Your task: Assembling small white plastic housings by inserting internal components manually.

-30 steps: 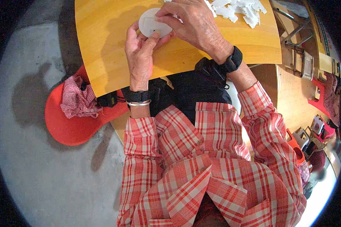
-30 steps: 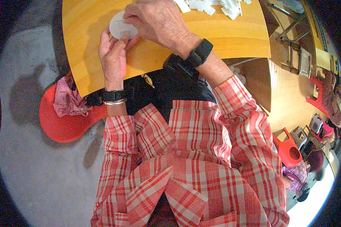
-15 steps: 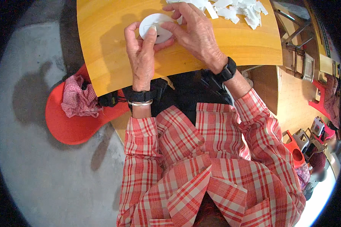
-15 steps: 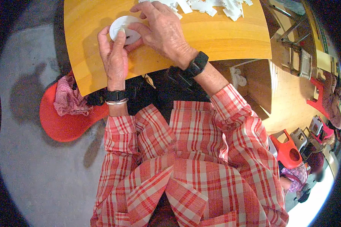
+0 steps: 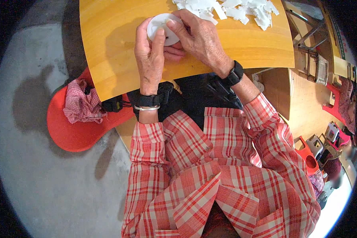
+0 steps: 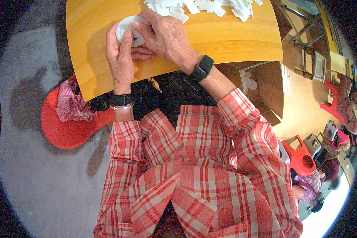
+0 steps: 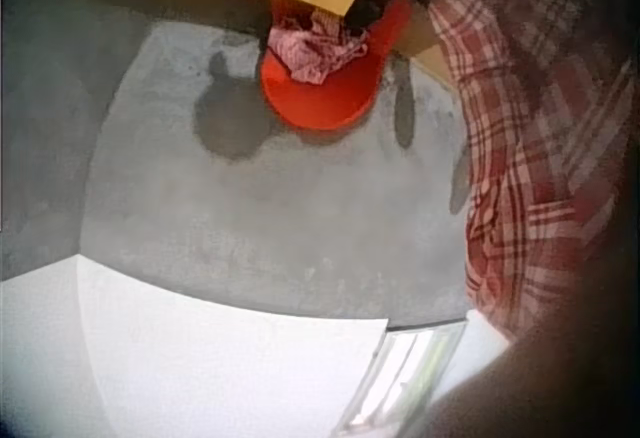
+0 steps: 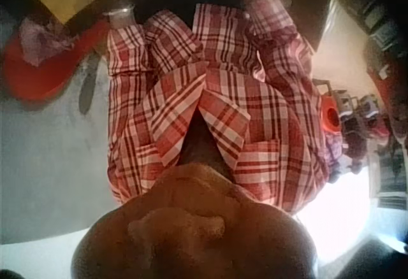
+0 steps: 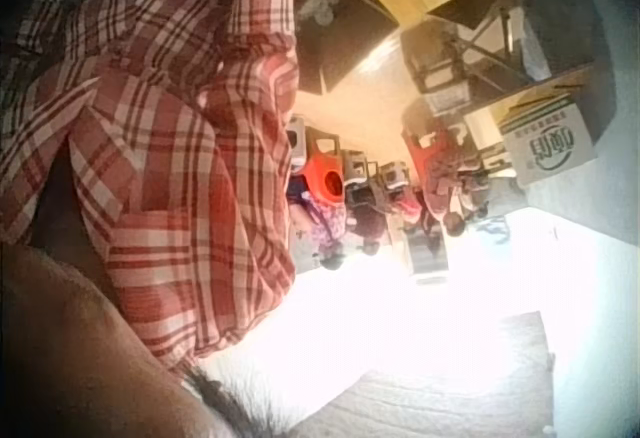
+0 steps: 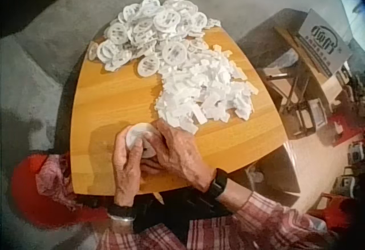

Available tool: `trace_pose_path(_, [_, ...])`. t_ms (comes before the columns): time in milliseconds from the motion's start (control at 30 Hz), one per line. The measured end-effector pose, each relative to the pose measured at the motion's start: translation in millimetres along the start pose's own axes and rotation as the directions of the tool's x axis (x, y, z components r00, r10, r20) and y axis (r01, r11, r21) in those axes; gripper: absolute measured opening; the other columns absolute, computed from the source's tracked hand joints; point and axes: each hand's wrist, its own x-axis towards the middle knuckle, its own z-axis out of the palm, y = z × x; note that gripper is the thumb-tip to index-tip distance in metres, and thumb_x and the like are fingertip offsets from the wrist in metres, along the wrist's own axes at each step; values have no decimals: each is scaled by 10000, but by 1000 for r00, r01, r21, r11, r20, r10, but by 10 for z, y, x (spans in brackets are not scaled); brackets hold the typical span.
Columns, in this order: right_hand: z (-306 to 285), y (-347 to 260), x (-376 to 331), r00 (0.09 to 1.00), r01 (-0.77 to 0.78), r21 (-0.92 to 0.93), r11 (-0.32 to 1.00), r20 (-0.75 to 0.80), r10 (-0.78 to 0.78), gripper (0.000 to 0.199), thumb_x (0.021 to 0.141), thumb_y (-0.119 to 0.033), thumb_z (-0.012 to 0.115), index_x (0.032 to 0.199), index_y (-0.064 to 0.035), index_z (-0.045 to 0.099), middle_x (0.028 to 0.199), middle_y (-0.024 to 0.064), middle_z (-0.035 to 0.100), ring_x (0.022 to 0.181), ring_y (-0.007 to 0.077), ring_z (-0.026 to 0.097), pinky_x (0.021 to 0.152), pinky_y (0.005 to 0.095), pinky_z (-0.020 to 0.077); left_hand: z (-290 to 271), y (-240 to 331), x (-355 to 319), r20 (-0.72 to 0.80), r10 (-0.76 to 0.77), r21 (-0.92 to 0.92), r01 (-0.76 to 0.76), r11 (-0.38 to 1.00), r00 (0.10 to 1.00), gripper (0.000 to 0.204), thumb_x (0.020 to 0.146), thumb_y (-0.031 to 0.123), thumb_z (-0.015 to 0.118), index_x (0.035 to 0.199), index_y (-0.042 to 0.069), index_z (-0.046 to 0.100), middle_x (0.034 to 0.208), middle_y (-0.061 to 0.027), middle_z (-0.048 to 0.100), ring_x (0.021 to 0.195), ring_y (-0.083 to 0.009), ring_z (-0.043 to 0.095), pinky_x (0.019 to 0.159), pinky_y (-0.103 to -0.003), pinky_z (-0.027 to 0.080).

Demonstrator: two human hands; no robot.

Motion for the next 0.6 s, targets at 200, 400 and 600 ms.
trace_pose_path(200, [63, -41, -3, 996, -70, 27, 997, -46, 71, 305, 842, -346, 583, 891, -45, 585, 619, 139, 581, 557, 263, 580, 502, 354, 451, 14, 22, -6, -38, 207, 334, -183, 925, 978, 310, 913, 167, 495, 1182, 25, 437, 958, -108, 556, 656, -113, 588, 475, -220, 511])
trace_pose_path(400, [97, -80, -2, 993, -99, 129, 987, -43, 105, 293, 835, -336, 594, 875, -46, 588, 604, 128, 566, 545, 238, 557, 499, 337, 440, 123, 186, -77, -102, 5, 106, 5, 994, 995, 299, 911, 169, 490, 1177, 43, 442, 799, -91, 582, 377, -130, 518, 317, -221, 430])
trace_pose_path(600, [62, 86, 9, 995, -94, 169, 981, -26, 100, 313, 873, -340, 535, 901, -30, 569, 616, 163, 570, 585, 326, 588, 526, 384, 455, 145, 177, -54, -77, -73, 59, 78, 995, 994, 344, 921, 239, 474, 1187, 26, 432, 764, -110, 590, 407, -145, 541, 318, -219, 442])
